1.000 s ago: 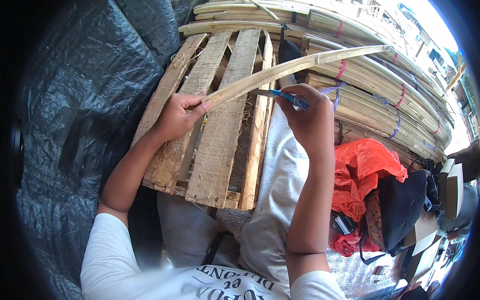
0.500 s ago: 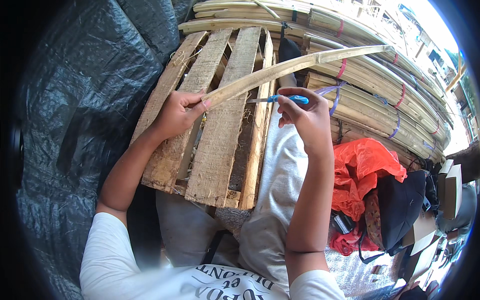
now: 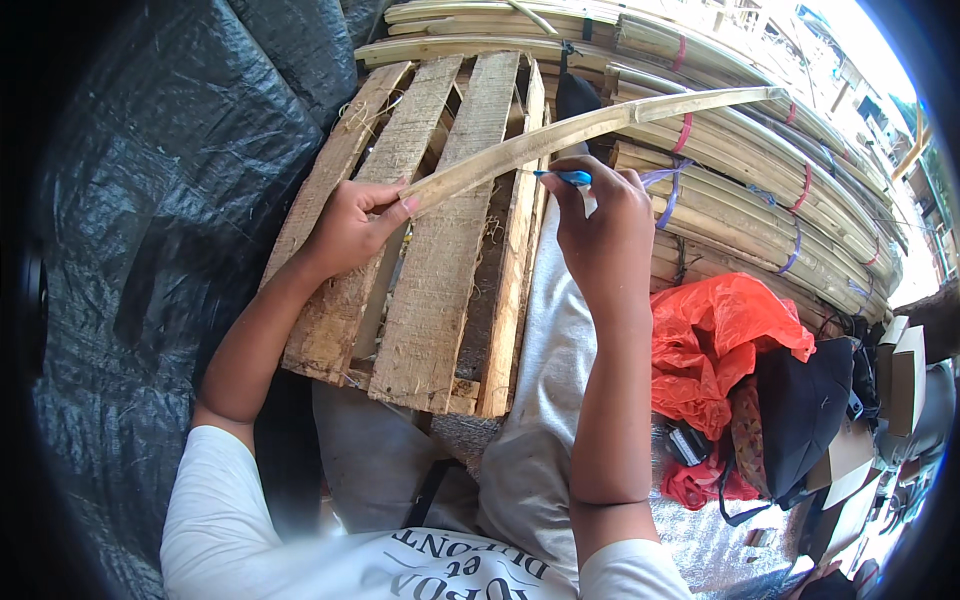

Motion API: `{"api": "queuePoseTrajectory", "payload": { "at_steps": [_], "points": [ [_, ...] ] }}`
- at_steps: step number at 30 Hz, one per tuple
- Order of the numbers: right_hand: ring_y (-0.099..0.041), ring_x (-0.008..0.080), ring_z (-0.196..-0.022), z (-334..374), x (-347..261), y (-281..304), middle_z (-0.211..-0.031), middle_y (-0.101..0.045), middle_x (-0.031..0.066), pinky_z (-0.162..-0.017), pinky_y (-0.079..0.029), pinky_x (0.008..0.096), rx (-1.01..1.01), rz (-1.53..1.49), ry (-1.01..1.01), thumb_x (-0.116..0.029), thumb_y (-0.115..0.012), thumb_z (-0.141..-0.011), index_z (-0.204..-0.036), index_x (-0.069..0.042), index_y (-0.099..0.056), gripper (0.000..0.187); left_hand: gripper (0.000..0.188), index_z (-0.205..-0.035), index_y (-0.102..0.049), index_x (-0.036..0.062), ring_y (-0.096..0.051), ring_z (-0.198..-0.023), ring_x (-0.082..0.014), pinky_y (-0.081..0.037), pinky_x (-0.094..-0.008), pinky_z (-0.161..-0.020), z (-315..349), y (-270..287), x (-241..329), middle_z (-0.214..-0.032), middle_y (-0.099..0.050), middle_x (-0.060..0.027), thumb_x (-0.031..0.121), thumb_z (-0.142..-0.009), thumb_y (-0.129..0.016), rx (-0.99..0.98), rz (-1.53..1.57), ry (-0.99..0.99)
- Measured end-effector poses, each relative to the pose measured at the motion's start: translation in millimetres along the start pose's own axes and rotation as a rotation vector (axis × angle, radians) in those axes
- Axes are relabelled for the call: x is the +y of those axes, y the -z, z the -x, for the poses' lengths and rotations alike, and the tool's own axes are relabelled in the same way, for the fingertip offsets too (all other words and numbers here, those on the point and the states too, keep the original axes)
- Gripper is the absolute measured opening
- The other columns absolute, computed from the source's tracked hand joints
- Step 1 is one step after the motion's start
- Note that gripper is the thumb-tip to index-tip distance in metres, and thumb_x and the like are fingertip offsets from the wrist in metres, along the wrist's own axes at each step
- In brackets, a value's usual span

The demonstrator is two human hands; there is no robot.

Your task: Using a knife to scrape and refine long strips of bamboo over a wooden pallet.

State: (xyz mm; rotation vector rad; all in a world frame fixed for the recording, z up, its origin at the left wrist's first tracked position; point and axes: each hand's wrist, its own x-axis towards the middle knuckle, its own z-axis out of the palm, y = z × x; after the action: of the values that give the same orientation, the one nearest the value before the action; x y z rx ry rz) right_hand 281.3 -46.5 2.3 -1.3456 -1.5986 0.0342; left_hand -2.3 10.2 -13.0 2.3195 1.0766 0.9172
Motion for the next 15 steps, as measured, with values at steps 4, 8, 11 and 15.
{"api": "queuePoseTrajectory", "payload": {
  "at_steps": [4, 8, 11, 15],
  "points": [
    [-0.062, 0.0358, -0.081, -1.7, 6.2, -13.9, -0.078, -0.067, 0.0166, -0.074, -0.05, 0.0455, 0.057, 0.069, 0.061, -0.021, -0.076, -0.091, -0.097, -0.007, -0.076, 0.016, 0.029, -0.104, -0.071, -0.0103, -0.049, -0.068, -0.0046, -0.051, -0.0294, -0.076, -1.3, -0.8, 3.5, -0.068, -0.058, -0.0041, 0.018, -0.101, -0.067, -0.008, -0.004, 0.021],
    [-0.062, 0.0355, -0.079, -1.9, -0.2, -17.7, -0.077, -0.067, 0.0171, -0.072, -0.05, 0.0457, -0.008, 0.022, 0.074, -0.018, -0.076, -0.09, -0.096, -0.006, -0.075, 0.015, 0.027, -0.097, -0.075, -0.0024, -0.053, -0.062, -0.0094, -0.046, -0.0332, -0.06, -0.5, 0.3, 3.2, -0.067, -0.063, -0.0093, 0.024, -0.1, -0.07, 0.005, -0.005, 0.023],
    [-0.062, 0.0355, -0.078, -2.0, -2.9, -11.0, -0.077, -0.067, 0.0177, -0.071, -0.05, 0.0457, -0.056, -0.01, 0.132, -0.014, -0.076, -0.089, -0.095, -0.003, -0.075, 0.013, 0.027, -0.102, -0.076, -0.0017, -0.055, -0.064, -0.0093, -0.048, -0.0324, -0.062, -0.5, -0.9, 3.8, -0.069, -0.065, -0.0093, 0.024, -0.1, -0.07, 0.02, 0.008, 0.032],
    [-0.061, 0.0362, -0.078, 0.3, -9.5, 5.6, -0.077, -0.067, 0.0178, -0.072, -0.049, 0.046, -0.102, -0.034, 0.143, -0.009, -0.076, -0.088, -0.093, -0.002, -0.075, 0.01, 0.027, -0.107, -0.076, -0.0013, -0.057, -0.067, -0.0089, -0.049, -0.032, -0.063, -0.3, -0.8, -2.0, -0.073, -0.068, -0.0095, 0.024, -0.1, -0.07, 0.002, 0.015, 0.015]
  ]
}}
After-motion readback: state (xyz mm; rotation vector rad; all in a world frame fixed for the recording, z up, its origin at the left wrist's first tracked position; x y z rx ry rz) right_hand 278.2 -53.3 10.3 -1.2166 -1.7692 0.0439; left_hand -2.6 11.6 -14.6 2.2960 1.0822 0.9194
